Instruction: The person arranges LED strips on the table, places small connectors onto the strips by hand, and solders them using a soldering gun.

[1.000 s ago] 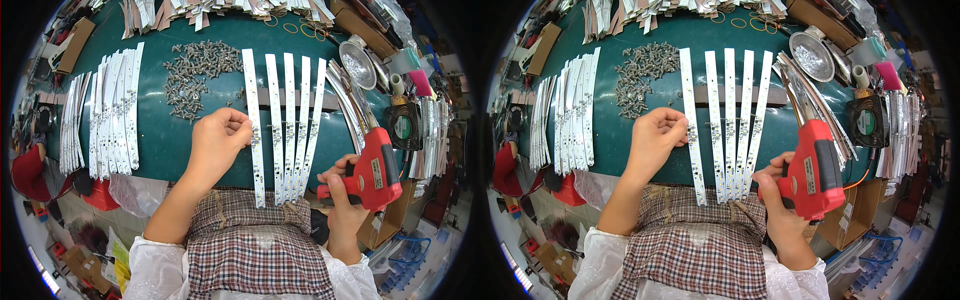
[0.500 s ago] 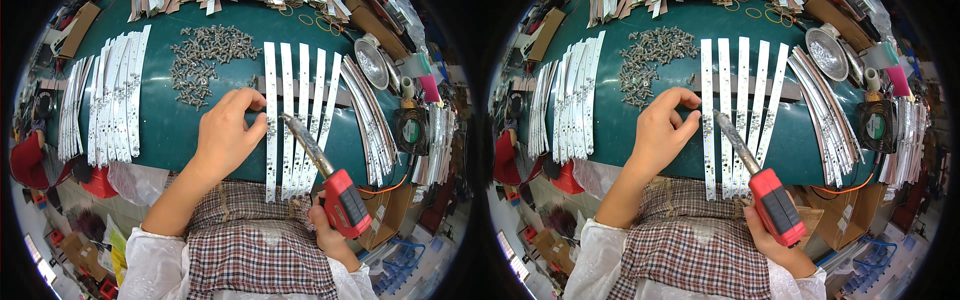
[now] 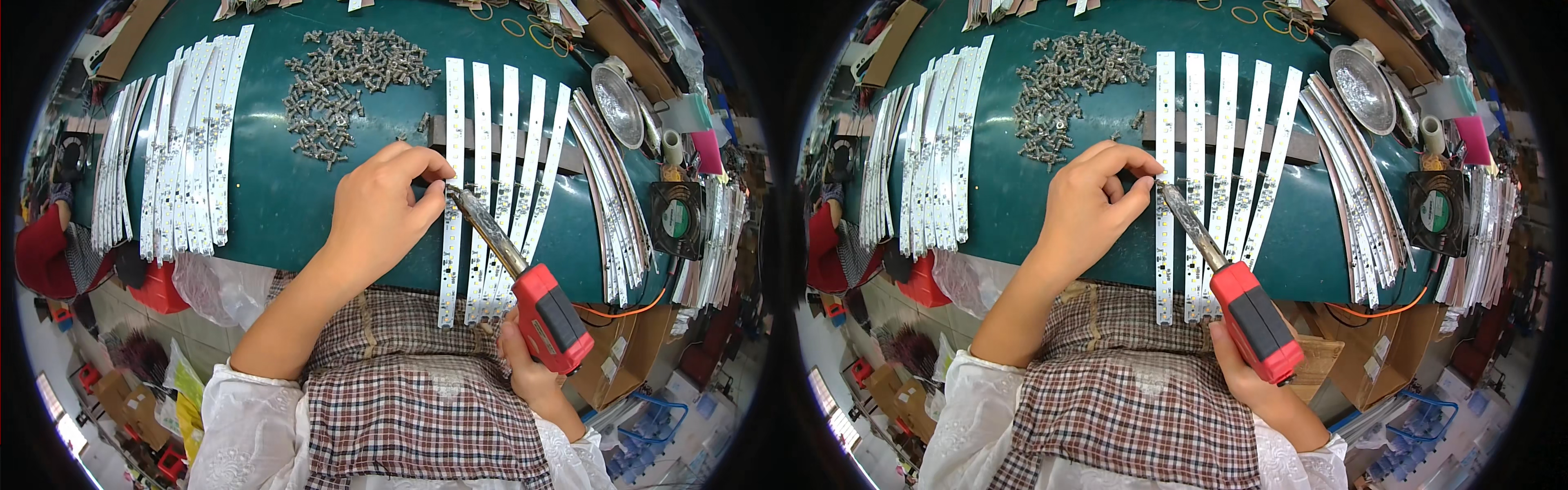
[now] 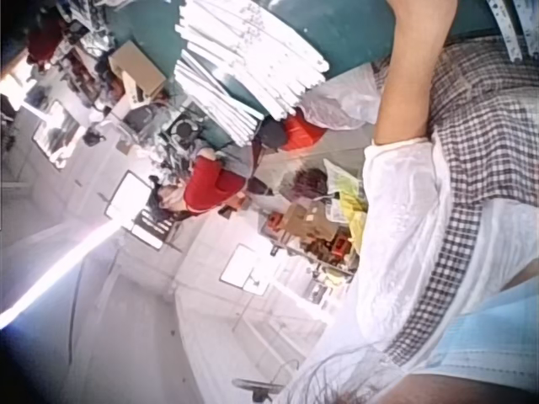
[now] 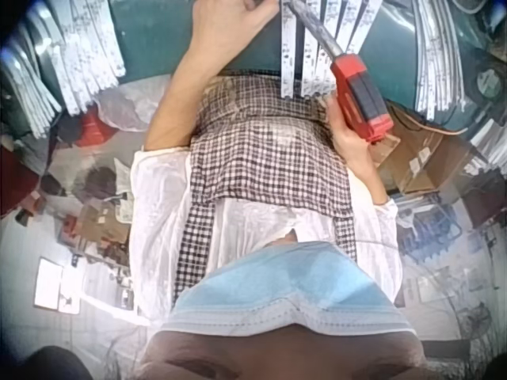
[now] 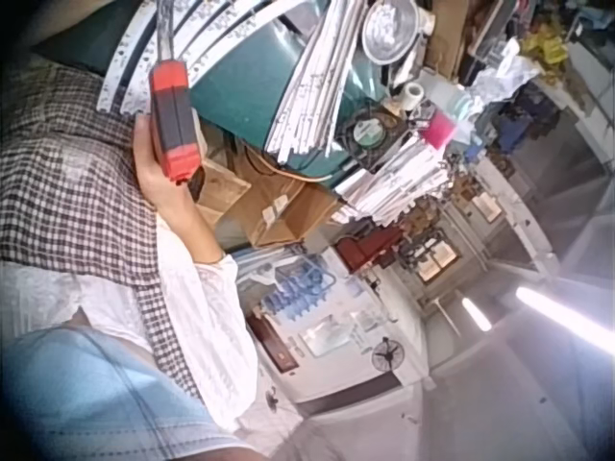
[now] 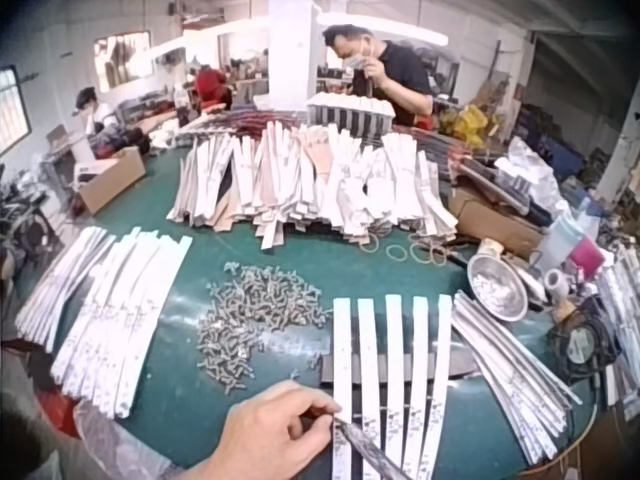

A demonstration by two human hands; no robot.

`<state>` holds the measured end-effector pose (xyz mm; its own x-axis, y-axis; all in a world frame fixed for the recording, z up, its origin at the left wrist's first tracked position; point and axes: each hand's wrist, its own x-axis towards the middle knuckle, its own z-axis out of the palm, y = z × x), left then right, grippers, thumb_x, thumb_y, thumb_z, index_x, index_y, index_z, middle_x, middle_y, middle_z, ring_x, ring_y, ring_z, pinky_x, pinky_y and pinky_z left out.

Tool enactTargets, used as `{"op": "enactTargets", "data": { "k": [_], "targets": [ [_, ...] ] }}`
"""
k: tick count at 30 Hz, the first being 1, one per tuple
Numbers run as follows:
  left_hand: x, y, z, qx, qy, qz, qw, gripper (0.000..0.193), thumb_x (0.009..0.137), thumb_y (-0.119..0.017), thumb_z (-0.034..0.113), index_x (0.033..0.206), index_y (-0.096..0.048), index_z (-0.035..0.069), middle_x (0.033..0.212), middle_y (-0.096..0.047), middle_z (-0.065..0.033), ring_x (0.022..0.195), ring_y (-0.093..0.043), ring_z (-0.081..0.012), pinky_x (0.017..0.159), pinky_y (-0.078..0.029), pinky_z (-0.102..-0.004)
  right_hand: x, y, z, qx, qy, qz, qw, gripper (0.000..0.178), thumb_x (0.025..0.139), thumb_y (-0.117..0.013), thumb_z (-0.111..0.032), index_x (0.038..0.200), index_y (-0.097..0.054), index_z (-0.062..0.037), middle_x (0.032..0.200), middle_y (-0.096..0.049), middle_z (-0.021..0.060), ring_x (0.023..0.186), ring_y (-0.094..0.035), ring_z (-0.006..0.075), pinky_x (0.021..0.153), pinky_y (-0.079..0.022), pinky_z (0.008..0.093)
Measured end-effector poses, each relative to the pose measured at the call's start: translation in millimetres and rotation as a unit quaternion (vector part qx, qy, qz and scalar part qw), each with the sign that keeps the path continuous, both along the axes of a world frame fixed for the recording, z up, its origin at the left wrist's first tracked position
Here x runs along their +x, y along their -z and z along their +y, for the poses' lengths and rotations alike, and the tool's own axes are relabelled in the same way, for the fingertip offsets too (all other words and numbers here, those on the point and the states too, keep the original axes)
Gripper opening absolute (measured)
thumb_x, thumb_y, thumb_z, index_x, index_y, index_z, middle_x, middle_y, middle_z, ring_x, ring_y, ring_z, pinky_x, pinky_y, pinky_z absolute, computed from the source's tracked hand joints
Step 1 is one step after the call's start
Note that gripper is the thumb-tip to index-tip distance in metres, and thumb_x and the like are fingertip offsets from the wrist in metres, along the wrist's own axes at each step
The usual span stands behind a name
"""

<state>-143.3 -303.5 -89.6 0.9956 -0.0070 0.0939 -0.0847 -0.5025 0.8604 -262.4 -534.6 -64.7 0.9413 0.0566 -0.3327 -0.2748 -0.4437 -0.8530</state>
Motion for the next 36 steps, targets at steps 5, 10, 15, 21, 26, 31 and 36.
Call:
{"op": "enactTargets", "data": {
  "k": [5,10,15,21,26,31,36],
  "targets": [
    [-1,3,0,0.003,-0.005,-0.008,1.000,0.015,0.076,-0.068,0.003,0.090,-0.069,0.008,0.081,-0.063,-0.0009,0.046,-0.046,-0.0059,0.047,-0.037,-0.0224,0,2,-1,-0.029,-0.020,-0.031,0.999,0.014,0.079,-0.069,-0.004,0.091,-0.062,0.0000,0.081,-0.059,0.0105,0.068,-0.059,0.0221,0.060,-0.046,0.0332],
    [-1,4,-1,0.005,-0.006,-0.015,1.000,0.015,0.076,-0.068,0.004,0.089,-0.069,0.009,0.082,-0.063,-0.0009,0.047,-0.046,-0.0061,0.047,-0.037,-0.0226,1,-3,5,-0.042,-0.024,-0.056,0.997,0.017,0.077,-0.070,-0.003,0.091,-0.063,0.0006,0.082,-0.059,0.0110,0.065,-0.059,0.0228,0.058,-0.046,0.0319],
    [-1,5,-1,0.003,-0.008,-0.013,1.000,0.014,0.076,-0.068,0.004,0.089,-0.070,0.009,0.081,-0.063,-0.0009,0.046,-0.046,-0.0061,0.047,-0.037,-0.0226,1,-5,4,-0.075,-0.053,-0.064,0.994,0.018,0.077,-0.071,-0.004,0.092,-0.062,0.0009,0.081,-0.059,0.0111,0.064,-0.060,0.0232,0.057,-0.046,0.0316],
    [0,3,-1,0.001,-0.008,-0.008,1.000,0.014,0.076,-0.068,0.004,0.089,-0.070,0.008,0.081,-0.063,-0.0006,0.046,-0.046,-0.0058,0.047,-0.037,-0.0226,-9,-4,-6,-0.057,0.016,-0.013,0.998,0.020,0.079,-0.071,-0.007,0.095,-0.062,-0.0001,0.084,-0.060,0.0125,0.070,-0.060,0.0241,0.061,-0.047,0.0328],
    [1,-1,-2,-0.018,-0.006,0.005,1.000,0.015,0.076,-0.067,0.001,0.090,-0.069,0.007,0.082,-0.063,-0.0009,0.048,-0.048,-0.0051,0.048,-0.038,-0.0222,1,-11,-8,-0.068,0.045,-0.106,0.991,0.013,0.087,-0.063,-0.006,0.098,-0.060,-0.0004,0.078,-0.056,0.0066,0.066,-0.055,0.0153,0.058,-0.045,0.0319],
    [-3,-10,-2,-0.033,0.012,0.040,0.999,0.021,0.076,-0.067,-0.001,0.096,-0.066,0.003,0.093,-0.062,-0.0048,0.060,-0.061,-0.0079,0.054,-0.047,-0.0207,65,-21,-27,-0.073,0.311,-0.099,0.942,0.031,0.087,-0.064,-0.002,0.115,-0.051,0.0010,0.082,-0.053,0.0012,0.072,-0.054,0.0107,0.065,-0.045,0.0247],
    [-2,-9,-7,-0.086,0.042,0.094,0.991,0.027,0.077,-0.068,-0.004,0.103,-0.062,-0.001,0.106,-0.059,-0.0079,0.076,-0.068,-0.0136,0.063,-0.055,-0.0223,115,2,-75,-0.444,0.165,-0.369,0.800,0.044,0.076,-0.071,0.000,0.115,-0.050,-0.0010,0.097,-0.059,0.0108,0.089,-0.060,0.0257,0.080,-0.047,0.0336]
  ]
}}
